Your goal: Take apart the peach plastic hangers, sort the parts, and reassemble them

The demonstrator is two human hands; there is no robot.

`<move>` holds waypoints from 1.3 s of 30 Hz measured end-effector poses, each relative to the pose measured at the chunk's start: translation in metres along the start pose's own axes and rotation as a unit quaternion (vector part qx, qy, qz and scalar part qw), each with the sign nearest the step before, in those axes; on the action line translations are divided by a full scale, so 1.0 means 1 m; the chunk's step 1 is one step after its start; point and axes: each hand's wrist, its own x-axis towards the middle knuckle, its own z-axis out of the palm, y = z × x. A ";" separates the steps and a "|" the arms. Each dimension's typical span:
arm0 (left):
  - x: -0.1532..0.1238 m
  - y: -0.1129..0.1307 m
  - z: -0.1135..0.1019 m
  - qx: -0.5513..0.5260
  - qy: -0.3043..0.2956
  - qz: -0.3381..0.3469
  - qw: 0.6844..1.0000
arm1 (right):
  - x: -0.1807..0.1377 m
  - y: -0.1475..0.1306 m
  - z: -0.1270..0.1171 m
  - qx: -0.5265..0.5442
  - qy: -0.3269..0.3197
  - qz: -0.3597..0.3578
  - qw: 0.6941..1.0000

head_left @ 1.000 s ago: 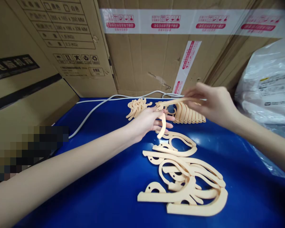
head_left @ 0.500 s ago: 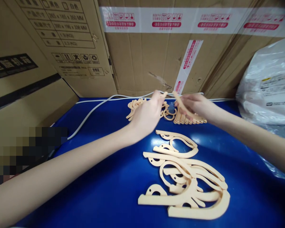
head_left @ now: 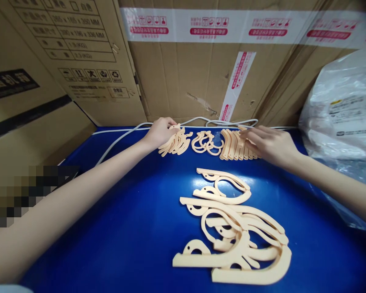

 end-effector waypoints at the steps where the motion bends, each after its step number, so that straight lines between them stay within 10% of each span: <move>1: -0.003 0.003 0.000 0.008 0.007 0.007 1.000 | -0.003 0.000 0.002 -0.029 0.006 -0.046 0.998; 5: -0.019 0.032 0.003 0.029 0.007 0.085 0.996 | -0.009 0.000 0.001 -0.085 0.023 -0.155 0.984; 12: -0.036 0.084 0.029 0.049 -0.162 0.317 0.933 | -0.009 -0.010 -0.002 0.001 -0.031 -0.065 0.997; 39: -0.022 0.085 0.043 0.033 -0.189 0.317 0.929 | -0.008 -0.032 -0.015 0.035 -0.011 -0.002 0.999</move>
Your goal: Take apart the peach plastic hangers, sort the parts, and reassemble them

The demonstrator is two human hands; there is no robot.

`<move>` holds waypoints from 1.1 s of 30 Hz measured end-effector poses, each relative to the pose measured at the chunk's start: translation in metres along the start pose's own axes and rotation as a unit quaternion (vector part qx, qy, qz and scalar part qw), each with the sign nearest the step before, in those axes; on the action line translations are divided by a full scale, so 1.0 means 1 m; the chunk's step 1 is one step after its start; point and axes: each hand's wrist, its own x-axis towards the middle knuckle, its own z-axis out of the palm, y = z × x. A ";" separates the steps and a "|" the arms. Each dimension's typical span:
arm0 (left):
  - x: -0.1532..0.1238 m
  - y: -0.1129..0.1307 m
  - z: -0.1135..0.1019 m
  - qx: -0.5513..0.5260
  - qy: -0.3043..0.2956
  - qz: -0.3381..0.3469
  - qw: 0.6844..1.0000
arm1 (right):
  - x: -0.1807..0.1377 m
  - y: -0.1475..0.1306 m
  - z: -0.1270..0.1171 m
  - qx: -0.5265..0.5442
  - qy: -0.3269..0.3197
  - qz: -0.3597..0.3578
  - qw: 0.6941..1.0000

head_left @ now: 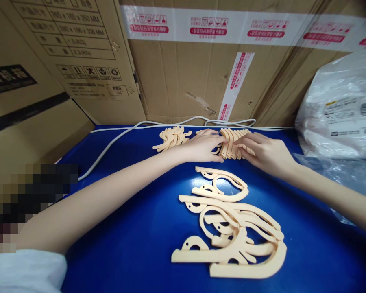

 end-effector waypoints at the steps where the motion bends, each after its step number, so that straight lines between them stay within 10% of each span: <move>1: -0.004 0.001 -0.003 0.004 0.001 0.005 1.000 | -0.001 -0.009 -0.006 0.021 0.009 -0.004 1.000; 9: -0.073 0.030 -0.038 0.002 0.014 0.020 1.000 | -0.012 -0.092 -0.046 0.225 -0.078 -0.075 0.968; 16: -0.119 0.036 -0.029 -0.166 0.021 -0.128 0.978 | -0.008 -0.096 -0.039 0.231 -0.090 -0.018 0.969; 25: -0.113 0.057 -0.025 -0.522 0.072 -0.286 0.800 | 0.001 -0.085 -0.054 0.358 -0.017 0.133 0.924; 33: -0.078 0.054 -0.055 -0.338 0.222 -0.153 0.902 | 0.049 -0.068 -0.064 0.079 0.037 0.111 0.990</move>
